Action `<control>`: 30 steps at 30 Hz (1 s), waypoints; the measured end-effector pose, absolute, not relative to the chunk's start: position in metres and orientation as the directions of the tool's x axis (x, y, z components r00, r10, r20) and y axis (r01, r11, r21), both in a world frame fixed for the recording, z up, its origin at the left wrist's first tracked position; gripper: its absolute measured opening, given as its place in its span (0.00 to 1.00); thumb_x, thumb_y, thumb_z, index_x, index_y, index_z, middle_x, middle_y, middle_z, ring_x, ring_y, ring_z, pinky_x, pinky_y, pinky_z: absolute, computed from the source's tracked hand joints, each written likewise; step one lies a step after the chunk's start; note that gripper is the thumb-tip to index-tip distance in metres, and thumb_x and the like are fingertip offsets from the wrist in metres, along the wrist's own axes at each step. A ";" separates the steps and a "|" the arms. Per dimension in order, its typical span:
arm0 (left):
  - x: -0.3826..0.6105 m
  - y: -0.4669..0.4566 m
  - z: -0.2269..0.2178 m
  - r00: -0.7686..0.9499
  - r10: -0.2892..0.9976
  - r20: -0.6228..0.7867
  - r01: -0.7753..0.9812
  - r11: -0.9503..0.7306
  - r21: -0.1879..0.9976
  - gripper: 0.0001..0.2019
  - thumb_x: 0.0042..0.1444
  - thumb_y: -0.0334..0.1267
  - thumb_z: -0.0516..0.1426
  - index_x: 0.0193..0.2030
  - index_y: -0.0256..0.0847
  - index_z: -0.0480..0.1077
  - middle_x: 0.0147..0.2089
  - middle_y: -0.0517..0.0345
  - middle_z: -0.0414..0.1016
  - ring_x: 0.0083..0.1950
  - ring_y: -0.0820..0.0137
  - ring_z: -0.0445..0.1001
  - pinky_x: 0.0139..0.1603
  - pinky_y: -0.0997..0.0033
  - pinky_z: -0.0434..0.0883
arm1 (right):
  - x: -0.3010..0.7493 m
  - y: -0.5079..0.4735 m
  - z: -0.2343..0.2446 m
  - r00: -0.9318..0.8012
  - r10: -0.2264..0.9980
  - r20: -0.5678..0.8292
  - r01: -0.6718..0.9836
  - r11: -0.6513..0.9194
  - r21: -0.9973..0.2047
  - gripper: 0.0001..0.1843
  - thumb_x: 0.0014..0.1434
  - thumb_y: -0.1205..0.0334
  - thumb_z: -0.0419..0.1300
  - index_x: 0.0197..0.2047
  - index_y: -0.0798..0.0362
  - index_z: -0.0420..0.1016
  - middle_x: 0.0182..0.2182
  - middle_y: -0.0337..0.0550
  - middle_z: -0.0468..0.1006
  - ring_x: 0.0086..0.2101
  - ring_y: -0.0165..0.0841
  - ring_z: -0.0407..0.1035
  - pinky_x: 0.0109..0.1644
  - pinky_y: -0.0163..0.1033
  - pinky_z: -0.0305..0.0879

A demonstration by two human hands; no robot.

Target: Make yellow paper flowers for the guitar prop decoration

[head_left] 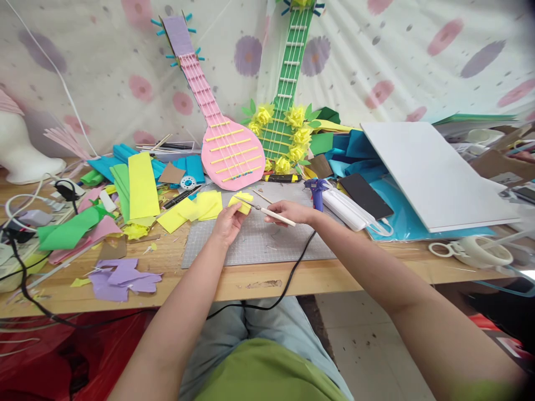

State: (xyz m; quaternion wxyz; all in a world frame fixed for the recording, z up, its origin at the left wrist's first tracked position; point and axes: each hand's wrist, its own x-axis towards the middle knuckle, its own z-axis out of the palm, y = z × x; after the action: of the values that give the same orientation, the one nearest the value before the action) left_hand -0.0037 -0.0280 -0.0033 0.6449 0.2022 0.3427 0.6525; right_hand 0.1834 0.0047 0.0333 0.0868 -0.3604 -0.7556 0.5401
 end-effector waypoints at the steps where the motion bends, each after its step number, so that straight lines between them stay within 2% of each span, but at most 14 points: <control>1: -0.004 -0.028 -0.003 -0.084 0.980 -0.181 -0.701 0.071 0.710 0.05 0.47 0.25 0.57 0.32 0.35 0.72 0.32 0.56 0.77 0.33 0.74 0.76 0.40 0.77 0.74 | 0.184 0.004 0.033 -0.726 0.638 -0.256 0.450 0.159 -0.879 0.24 0.44 0.41 0.61 0.25 0.54 0.62 0.16 0.31 0.61 0.17 0.22 0.55 0.21 0.31 0.51; 5: -0.010 -0.027 0.003 -0.131 0.969 -0.209 -0.737 0.046 0.675 0.04 0.49 0.25 0.55 0.28 0.34 0.70 0.30 0.56 0.77 0.32 0.75 0.75 0.39 0.77 0.74 | 0.192 0.006 0.033 -0.725 0.649 -0.230 0.435 0.174 -0.883 0.25 0.45 0.39 0.59 0.27 0.54 0.62 0.16 0.31 0.60 0.17 0.23 0.54 0.22 0.32 0.50; 8: -0.021 -0.024 0.006 -0.232 0.946 -0.225 -0.770 -0.037 0.637 0.05 0.51 0.25 0.54 0.27 0.34 0.68 0.29 0.57 0.76 0.32 0.77 0.75 0.40 0.77 0.74 | 0.200 0.013 0.035 -0.607 0.776 -0.171 0.542 0.247 -0.803 0.24 0.48 0.38 0.56 0.28 0.54 0.63 0.18 0.35 0.63 0.20 0.26 0.58 0.25 0.33 0.53; 10: -0.028 -0.021 0.007 -0.287 0.929 -0.234 -0.781 -0.086 0.618 0.05 0.52 0.25 0.54 0.28 0.34 0.68 0.28 0.58 0.76 0.31 0.78 0.75 0.41 0.77 0.73 | 0.203 0.019 0.035 -0.412 0.902 -0.128 0.755 0.259 -0.602 0.23 0.49 0.39 0.55 0.30 0.54 0.66 0.25 0.43 0.69 0.27 0.33 0.65 0.29 0.36 0.56; 13: -0.033 -0.018 0.005 -0.335 0.904 -0.265 -0.794 -0.120 0.595 0.04 0.51 0.24 0.55 0.29 0.34 0.68 0.28 0.60 0.75 0.30 0.79 0.74 0.40 0.78 0.73 | 0.203 0.027 0.031 -0.146 0.984 -0.100 0.963 0.119 -0.242 0.21 0.53 0.45 0.53 0.37 0.57 0.69 0.37 0.57 0.74 0.39 0.44 0.69 0.36 0.41 0.60; 15: -0.034 -0.017 0.004 -0.349 0.894 -0.279 -0.798 -0.127 0.590 0.04 0.51 0.23 0.56 0.30 0.34 0.68 0.28 0.60 0.75 0.29 0.79 0.74 0.38 0.79 0.73 | 0.201 0.030 0.025 -0.064 0.993 -0.096 0.993 0.054 -0.106 0.22 0.55 0.49 0.52 0.43 0.60 0.68 0.41 0.61 0.73 0.43 0.46 0.69 0.39 0.42 0.62; 17: -0.034 -0.017 0.003 -0.354 0.891 -0.284 -0.798 -0.129 0.589 0.04 0.51 0.23 0.56 0.30 0.34 0.68 0.28 0.60 0.75 0.29 0.79 0.74 0.37 0.80 0.74 | 0.201 0.033 0.020 -0.046 0.996 -0.078 0.998 0.043 -0.047 0.23 0.56 0.53 0.53 0.48 0.62 0.65 0.42 0.61 0.74 0.44 0.45 0.69 0.41 0.42 0.63; 20: -0.033 -0.017 0.003 -0.364 0.886 -0.286 -0.790 -0.131 0.599 0.05 0.51 0.22 0.56 0.30 0.34 0.68 0.27 0.60 0.75 0.28 0.79 0.74 0.35 0.80 0.73 | 0.200 0.037 0.019 -0.085 0.996 -0.036 0.996 0.085 -0.008 0.23 0.54 0.55 0.56 0.49 0.63 0.66 0.45 0.62 0.72 0.46 0.45 0.67 0.44 0.43 0.63; 23: -0.033 -0.017 0.003 -0.378 0.886 -0.270 -0.768 -0.137 0.626 0.04 0.51 0.23 0.56 0.30 0.34 0.69 0.28 0.60 0.75 0.29 0.79 0.74 0.36 0.80 0.73 | 0.190 0.037 0.027 -0.162 0.985 0.059 0.986 0.164 -0.017 0.18 0.52 0.59 0.59 0.44 0.60 0.71 0.47 0.61 0.70 0.50 0.47 0.62 0.46 0.44 0.61; 25: -0.032 -0.017 0.002 -0.382 0.891 -0.245 -0.746 -0.141 0.651 0.04 0.50 0.23 0.57 0.29 0.34 0.69 0.29 0.59 0.75 0.30 0.78 0.74 0.37 0.78 0.73 | 0.174 0.035 0.033 -0.283 0.948 0.144 0.946 0.301 -0.124 0.13 0.53 0.62 0.58 0.42 0.57 0.72 0.44 0.55 0.72 0.47 0.43 0.63 0.46 0.43 0.61; 27: -0.031 -0.017 0.000 -0.382 0.899 -0.215 -0.717 -0.141 0.682 0.04 0.49 0.24 0.58 0.29 0.34 0.70 0.30 0.59 0.75 0.31 0.78 0.74 0.39 0.76 0.73 | 0.152 0.033 0.036 -0.489 0.847 0.208 0.806 0.530 -0.263 0.11 0.55 0.63 0.57 0.42 0.54 0.72 0.42 0.48 0.72 0.46 0.37 0.63 0.49 0.40 0.59; 30: -0.028 -0.019 -0.002 -0.380 0.908 -0.175 -0.658 -0.133 0.741 0.03 0.47 0.24 0.59 0.29 0.34 0.70 0.30 0.58 0.75 0.32 0.76 0.74 0.42 0.73 0.72 | 0.120 0.033 0.034 -0.663 0.720 0.204 0.660 0.692 -0.294 0.13 0.52 0.63 0.60 0.43 0.52 0.73 0.44 0.47 0.70 0.47 0.36 0.61 0.51 0.40 0.57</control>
State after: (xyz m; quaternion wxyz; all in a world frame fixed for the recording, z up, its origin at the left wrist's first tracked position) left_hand -0.0283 -0.0189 -0.0018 0.5327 0.1615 0.3867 0.7352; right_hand 0.1196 0.0330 0.0340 0.1536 -0.3804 -0.9068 0.0975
